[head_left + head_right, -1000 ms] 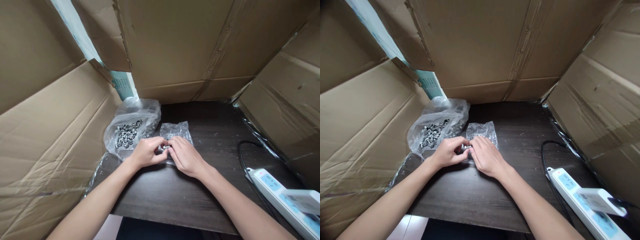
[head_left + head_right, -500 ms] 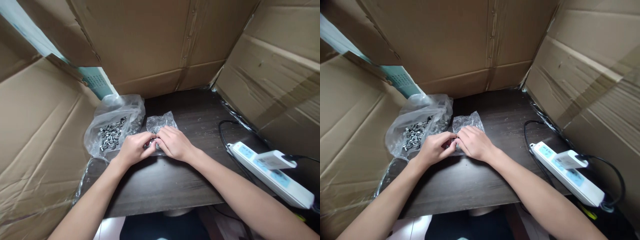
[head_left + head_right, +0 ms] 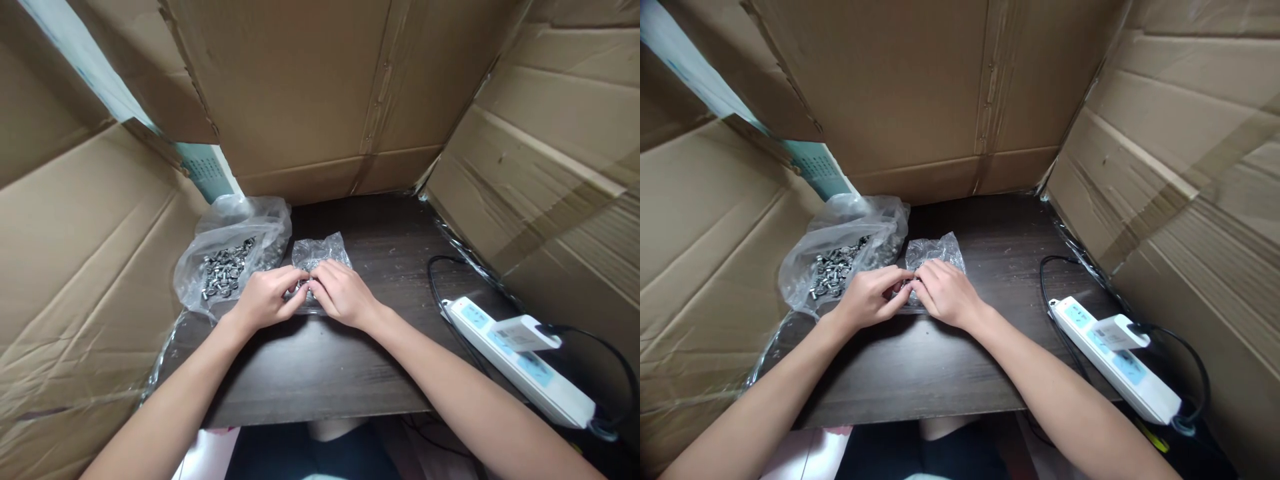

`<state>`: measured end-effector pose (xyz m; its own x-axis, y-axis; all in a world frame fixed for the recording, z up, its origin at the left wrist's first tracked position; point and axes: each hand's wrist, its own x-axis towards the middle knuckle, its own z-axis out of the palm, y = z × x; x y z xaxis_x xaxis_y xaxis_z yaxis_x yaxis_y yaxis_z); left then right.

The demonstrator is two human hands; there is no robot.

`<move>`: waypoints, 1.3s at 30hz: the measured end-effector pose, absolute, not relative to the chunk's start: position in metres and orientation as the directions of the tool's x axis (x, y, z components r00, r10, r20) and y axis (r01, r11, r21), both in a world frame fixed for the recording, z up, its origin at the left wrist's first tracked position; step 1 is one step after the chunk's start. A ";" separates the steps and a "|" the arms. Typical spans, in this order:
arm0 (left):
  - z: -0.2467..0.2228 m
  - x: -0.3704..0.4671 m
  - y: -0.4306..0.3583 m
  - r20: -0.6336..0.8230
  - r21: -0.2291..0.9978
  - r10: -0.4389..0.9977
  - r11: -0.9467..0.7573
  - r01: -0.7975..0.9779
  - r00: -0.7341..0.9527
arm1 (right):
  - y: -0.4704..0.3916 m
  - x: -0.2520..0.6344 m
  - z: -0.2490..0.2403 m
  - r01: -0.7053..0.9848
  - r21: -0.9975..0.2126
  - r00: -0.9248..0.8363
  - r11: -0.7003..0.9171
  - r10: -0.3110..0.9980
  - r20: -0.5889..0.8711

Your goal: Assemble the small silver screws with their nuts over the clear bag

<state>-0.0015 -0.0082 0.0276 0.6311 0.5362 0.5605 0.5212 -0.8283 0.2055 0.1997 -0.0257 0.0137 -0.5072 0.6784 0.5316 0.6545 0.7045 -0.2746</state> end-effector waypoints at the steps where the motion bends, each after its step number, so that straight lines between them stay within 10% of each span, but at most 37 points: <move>1: 0.028 -0.002 -0.008 0.562 0.203 0.535 -0.829 0.522 0.631 | -0.026 0.200 0.014 0.653 -0.278 -0.507 0.705 0.679 0.531; 23: 0.022 -0.015 0.000 0.596 0.057 0.463 -0.839 0.541 0.656 | -0.022 0.194 0.016 0.548 -0.492 -0.508 0.676 0.737 0.446; 39: 0.021 -0.010 -0.001 0.619 0.026 0.463 -0.819 0.573 0.634 | -0.021 0.194 0.014 0.643 -0.247 -0.529 0.725 0.653 0.541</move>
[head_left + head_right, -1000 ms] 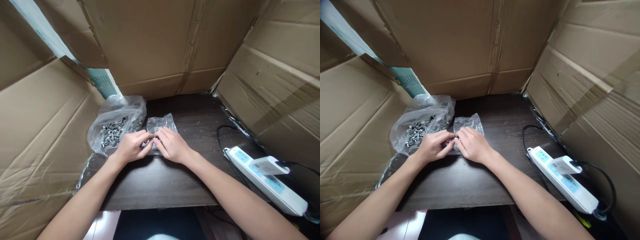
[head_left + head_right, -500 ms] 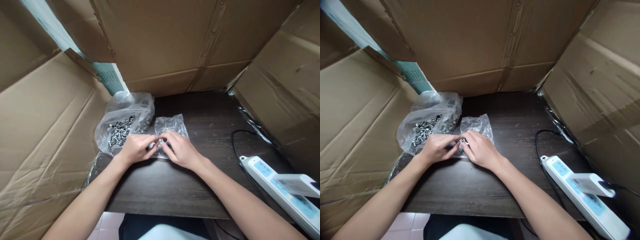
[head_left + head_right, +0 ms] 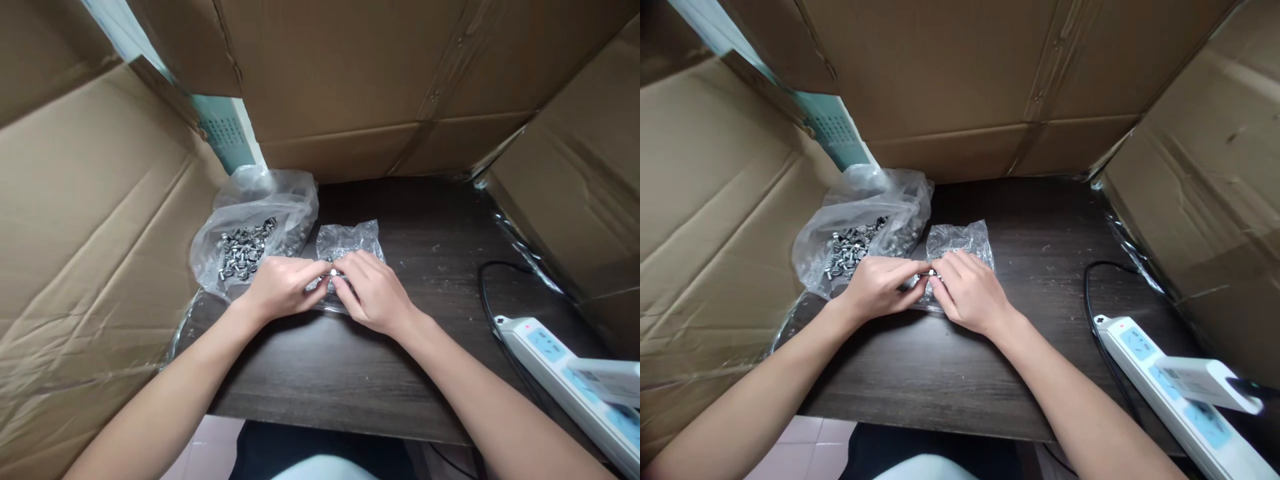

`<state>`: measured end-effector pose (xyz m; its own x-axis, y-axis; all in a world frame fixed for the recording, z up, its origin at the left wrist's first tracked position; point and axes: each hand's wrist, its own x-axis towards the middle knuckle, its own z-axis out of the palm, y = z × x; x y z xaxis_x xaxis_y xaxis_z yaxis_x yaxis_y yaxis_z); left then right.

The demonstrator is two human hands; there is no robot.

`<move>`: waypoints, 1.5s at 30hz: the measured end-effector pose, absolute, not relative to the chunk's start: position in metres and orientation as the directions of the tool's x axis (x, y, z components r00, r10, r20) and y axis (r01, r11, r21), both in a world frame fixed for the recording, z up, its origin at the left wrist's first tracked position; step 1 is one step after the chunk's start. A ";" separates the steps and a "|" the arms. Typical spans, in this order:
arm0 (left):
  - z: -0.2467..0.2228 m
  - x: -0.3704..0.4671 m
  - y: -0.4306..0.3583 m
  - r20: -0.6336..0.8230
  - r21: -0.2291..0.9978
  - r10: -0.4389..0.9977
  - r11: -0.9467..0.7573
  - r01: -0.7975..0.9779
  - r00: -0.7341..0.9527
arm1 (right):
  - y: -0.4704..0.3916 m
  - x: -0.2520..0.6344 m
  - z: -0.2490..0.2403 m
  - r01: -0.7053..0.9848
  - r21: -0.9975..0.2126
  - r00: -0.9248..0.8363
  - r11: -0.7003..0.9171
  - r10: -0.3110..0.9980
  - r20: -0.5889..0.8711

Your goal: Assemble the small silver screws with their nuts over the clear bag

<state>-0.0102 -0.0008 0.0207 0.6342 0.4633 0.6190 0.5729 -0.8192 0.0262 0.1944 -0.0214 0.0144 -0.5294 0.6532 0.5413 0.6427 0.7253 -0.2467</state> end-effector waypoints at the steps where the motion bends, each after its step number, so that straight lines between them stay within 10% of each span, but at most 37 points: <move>1: 0.021 -0.010 -0.001 0.615 0.026 0.464 -0.820 0.572 0.637 | -0.022 0.194 0.015 0.642 -0.240 -0.534 0.728 0.649 0.542; 45: 0.010 -0.001 -0.008 0.515 0.187 0.558 -0.814 0.550 0.651 | -0.022 0.203 0.016 0.647 -0.256 -0.547 0.718 0.671 0.501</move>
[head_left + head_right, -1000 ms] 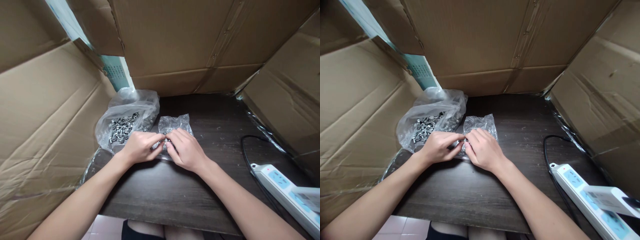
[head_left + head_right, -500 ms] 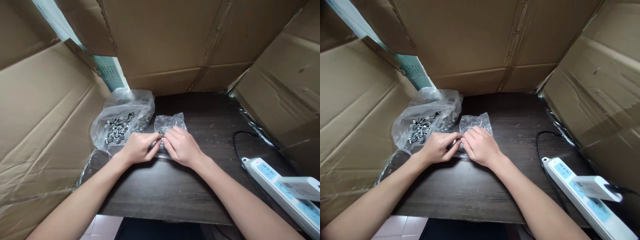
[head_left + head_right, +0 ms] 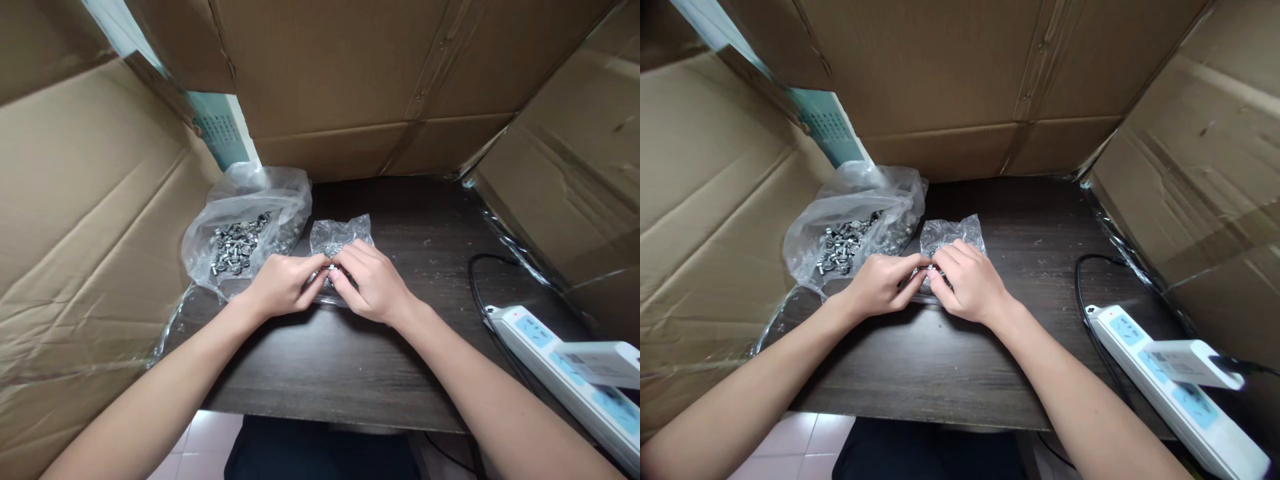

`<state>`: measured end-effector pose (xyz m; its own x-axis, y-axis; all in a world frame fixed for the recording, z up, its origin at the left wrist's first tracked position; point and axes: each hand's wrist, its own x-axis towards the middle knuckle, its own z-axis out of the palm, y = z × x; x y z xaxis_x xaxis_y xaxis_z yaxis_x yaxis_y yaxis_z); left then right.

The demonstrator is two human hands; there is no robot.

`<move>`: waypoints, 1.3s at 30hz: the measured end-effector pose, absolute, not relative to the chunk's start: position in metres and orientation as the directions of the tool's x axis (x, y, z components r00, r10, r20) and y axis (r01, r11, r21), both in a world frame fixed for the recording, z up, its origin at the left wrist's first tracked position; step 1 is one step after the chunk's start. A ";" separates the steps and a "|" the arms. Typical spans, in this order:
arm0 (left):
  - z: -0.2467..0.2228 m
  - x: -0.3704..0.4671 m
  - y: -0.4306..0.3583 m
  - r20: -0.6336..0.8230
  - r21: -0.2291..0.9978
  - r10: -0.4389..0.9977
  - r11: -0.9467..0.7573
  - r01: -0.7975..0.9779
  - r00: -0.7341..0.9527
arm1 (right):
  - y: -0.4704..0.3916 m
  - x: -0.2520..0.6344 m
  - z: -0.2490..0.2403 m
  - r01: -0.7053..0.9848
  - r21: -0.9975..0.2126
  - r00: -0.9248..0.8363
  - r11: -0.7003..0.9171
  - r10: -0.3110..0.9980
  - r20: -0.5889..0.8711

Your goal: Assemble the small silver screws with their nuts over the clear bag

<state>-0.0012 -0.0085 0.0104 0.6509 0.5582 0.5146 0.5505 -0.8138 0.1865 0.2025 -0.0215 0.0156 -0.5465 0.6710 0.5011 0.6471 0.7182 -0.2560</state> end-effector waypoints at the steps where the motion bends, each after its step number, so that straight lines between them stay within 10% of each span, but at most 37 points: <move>1: 0.010 -0.001 -0.009 0.520 0.195 0.559 -0.814 0.547 0.646 | -0.022 0.203 0.016 0.646 -0.266 -0.544 0.716 0.676 0.498; 39: 0.012 -0.003 -0.008 0.541 0.217 0.565 -0.810 0.545 0.623 | -0.023 0.198 0.014 0.605 -0.388 -0.517 0.695 0.714 0.472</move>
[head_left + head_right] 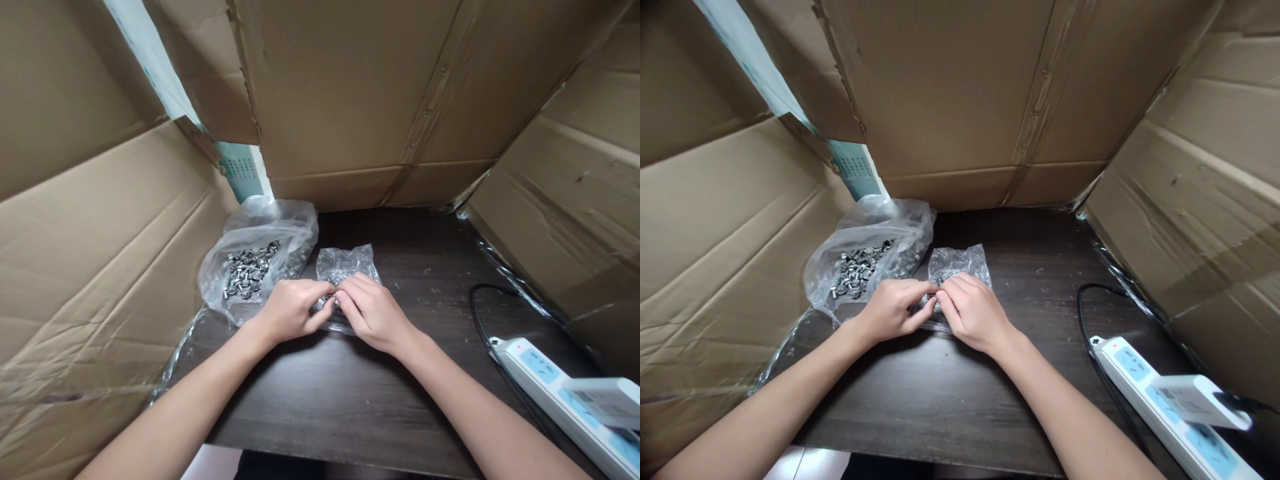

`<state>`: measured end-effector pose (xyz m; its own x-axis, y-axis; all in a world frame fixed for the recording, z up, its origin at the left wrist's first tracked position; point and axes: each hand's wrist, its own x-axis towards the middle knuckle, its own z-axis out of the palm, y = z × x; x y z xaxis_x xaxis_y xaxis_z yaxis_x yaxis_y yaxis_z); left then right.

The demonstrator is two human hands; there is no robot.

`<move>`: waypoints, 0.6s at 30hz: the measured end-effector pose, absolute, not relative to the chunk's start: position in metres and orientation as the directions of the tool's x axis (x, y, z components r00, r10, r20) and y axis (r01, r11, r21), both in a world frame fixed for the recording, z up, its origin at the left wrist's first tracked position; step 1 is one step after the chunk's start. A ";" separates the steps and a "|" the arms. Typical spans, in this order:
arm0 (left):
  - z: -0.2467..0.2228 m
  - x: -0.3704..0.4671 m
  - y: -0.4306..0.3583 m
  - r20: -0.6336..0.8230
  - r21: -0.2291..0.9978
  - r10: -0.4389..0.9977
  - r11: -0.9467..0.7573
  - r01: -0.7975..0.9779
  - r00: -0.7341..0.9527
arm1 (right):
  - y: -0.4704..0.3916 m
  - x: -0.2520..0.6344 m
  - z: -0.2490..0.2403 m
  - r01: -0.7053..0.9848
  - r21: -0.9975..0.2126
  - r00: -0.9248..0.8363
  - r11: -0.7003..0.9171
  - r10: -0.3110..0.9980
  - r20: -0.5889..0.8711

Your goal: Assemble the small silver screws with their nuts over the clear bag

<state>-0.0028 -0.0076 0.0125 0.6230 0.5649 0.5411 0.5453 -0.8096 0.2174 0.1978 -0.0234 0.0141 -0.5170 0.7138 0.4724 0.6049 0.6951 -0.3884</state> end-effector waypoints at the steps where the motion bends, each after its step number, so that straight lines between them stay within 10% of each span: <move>1: 0.013 -0.002 -0.008 0.536 0.240 0.575 -0.805 0.542 0.618 | -0.023 0.198 0.014 0.603 -0.388 -0.516 0.697 0.712 0.475; 18: 0.013 -0.003 -0.010 0.487 0.319 0.628 -0.775 0.546 0.607 | -0.024 0.198 0.015 0.619 -0.435 -0.469 0.654 0.752 0.463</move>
